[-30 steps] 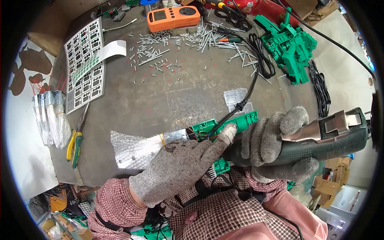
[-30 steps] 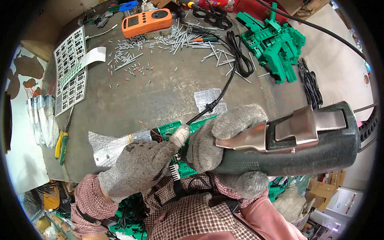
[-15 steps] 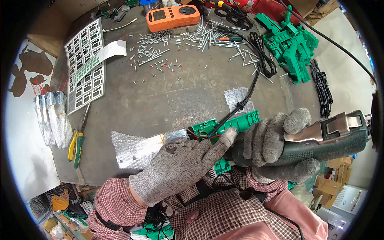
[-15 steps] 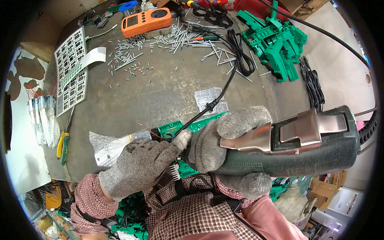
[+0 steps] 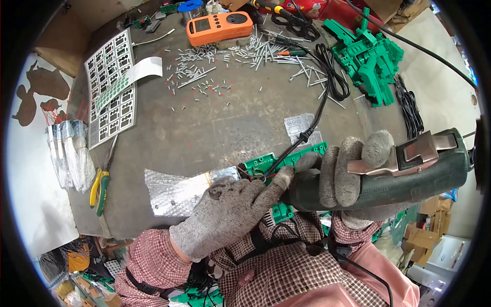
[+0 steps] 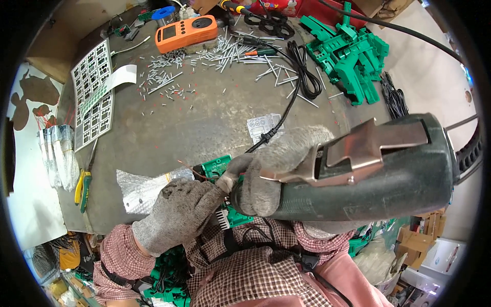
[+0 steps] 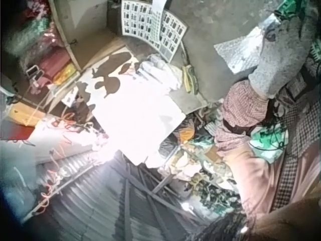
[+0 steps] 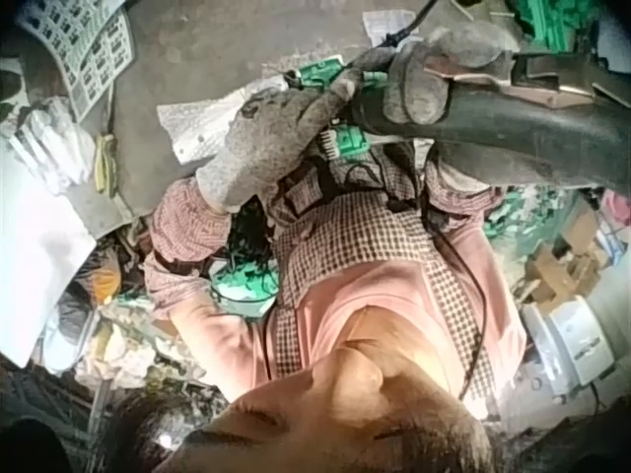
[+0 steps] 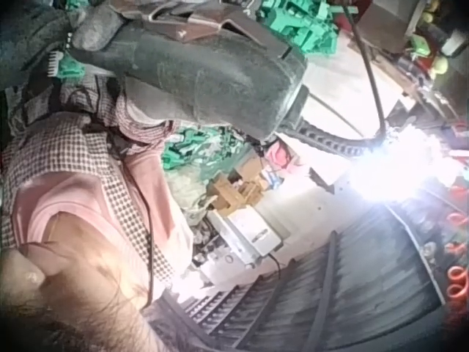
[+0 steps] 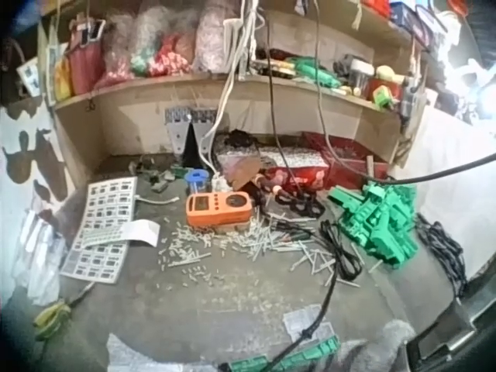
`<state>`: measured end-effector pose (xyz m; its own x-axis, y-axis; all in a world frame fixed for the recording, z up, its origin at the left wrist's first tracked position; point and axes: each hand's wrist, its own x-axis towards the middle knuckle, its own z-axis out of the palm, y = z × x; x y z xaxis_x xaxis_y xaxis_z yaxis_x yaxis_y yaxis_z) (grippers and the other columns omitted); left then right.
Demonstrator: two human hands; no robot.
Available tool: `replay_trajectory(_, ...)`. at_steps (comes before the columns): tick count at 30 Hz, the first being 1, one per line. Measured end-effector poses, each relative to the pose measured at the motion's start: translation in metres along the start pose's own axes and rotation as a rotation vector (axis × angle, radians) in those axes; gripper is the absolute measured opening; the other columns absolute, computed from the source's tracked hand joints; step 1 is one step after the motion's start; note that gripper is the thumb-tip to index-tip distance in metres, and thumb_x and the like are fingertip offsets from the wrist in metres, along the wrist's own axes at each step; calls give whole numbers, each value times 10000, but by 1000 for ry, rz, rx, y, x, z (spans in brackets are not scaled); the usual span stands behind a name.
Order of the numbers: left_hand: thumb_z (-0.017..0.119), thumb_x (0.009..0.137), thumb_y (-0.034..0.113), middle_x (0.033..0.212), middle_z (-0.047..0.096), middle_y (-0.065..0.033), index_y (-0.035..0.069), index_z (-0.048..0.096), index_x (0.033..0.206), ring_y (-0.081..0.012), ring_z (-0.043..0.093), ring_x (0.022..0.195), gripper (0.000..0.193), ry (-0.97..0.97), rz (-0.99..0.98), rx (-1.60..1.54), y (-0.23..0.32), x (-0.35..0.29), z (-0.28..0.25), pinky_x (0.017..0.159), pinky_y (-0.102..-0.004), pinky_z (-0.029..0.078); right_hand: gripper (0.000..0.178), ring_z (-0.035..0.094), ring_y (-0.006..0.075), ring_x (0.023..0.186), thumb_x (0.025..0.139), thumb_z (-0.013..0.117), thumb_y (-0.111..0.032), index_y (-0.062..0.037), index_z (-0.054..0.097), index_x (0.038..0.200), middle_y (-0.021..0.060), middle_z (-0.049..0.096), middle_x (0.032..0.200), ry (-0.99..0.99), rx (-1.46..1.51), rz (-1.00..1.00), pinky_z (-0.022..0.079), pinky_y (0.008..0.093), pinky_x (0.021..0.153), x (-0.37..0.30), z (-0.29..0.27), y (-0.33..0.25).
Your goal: Assembling the internal components and external housing of a handheld plastic tool.
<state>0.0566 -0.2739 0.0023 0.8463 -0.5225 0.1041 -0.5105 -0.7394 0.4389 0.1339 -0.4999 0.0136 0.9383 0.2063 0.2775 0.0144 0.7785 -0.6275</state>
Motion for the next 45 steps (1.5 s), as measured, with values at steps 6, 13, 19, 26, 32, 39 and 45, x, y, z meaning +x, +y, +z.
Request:
replay_trajectory(6, 556, 919, 113, 943, 628, -113, 66, 319, 1602, -274, 680, 803, 724, 40, 36, 32, 1, 1, 0, 687, -391, 578, 808, 633, 196, 643, 915, 579, -694, 40, 542, 1252, 184, 686, 886, 1, 4, -6, 534, 318, 552, 1, 5, 8)
replay_trajectory(13, 637, 847, 60, 975, 671, -145, -22, 429, 1514, -316, 693, 836, 704, 45, 64, 17, 0, 1, 0, 682, -413, 547, 821, 634, 199, 652, 917, 565, -703, 46, 544, 1254, 195, 689, 903, 15, 16, -6, 535, 318, 559, -1, 25, 38)
replay_trajectory(19, 661, 849, 106, 1112, 674, -135, -27, 498, 1438, -310, 679, 967, 626, -25, 10, -34, 1, 0, -2, 783, -443, 552, 833, 636, 202, 660, 919, 553, -711, 51, 545, 1256, 204, 692, 917, 27, 23, 5, 536, 318, 566, 1, 29, 48)
replay_trajectory(26, 698, 861, 134, 1035, 687, -132, 58, 605, 1299, -339, 681, 889, 454, 22, -41, -49, 3, -2, 7, 762, -450, 555, 846, 638, 206, 669, 921, 539, -720, 56, 547, 1258, 214, 695, 934, 32, 56, -32, 537, 319, 573, -3, 19, 33)
replay_trajectory(32, 790, 832, 167, 1073, 708, -69, 119, 669, 1058, -307, 653, 957, 261, 250, -167, -300, 5, 13, -20, 854, -436, 489, 734, 599, 159, 608, 979, 479, -656, -3, 515, 1312, 230, 677, 985, 237, -278, 186, 511, 306, 540, 24, -17, -22)
replay_trajectory(39, 806, 775, 124, 1046, 719, -10, 136, 656, 922, -280, 604, 1122, 210, 362, -135, -124, 8, 40, 3, 1060, -497, 376, 549, 675, 167, 954, 933, 683, -192, 17, 494, 1405, 134, 650, 1209, 7, -298, 800, 569, 310, 782, -25, -23, -37)
replay_trajectory(45, 814, 765, 89, 954, 713, -19, 120, 645, 916, -287, 615, 1083, 228, 332, -131, -139, 8, 38, 6, 1116, -535, 338, 606, 637, 143, 1065, 936, 728, -107, -15, 463, 1473, 68, 636, 1259, -19, -351, 799, 548, 326, 901, -25, -16, -25)
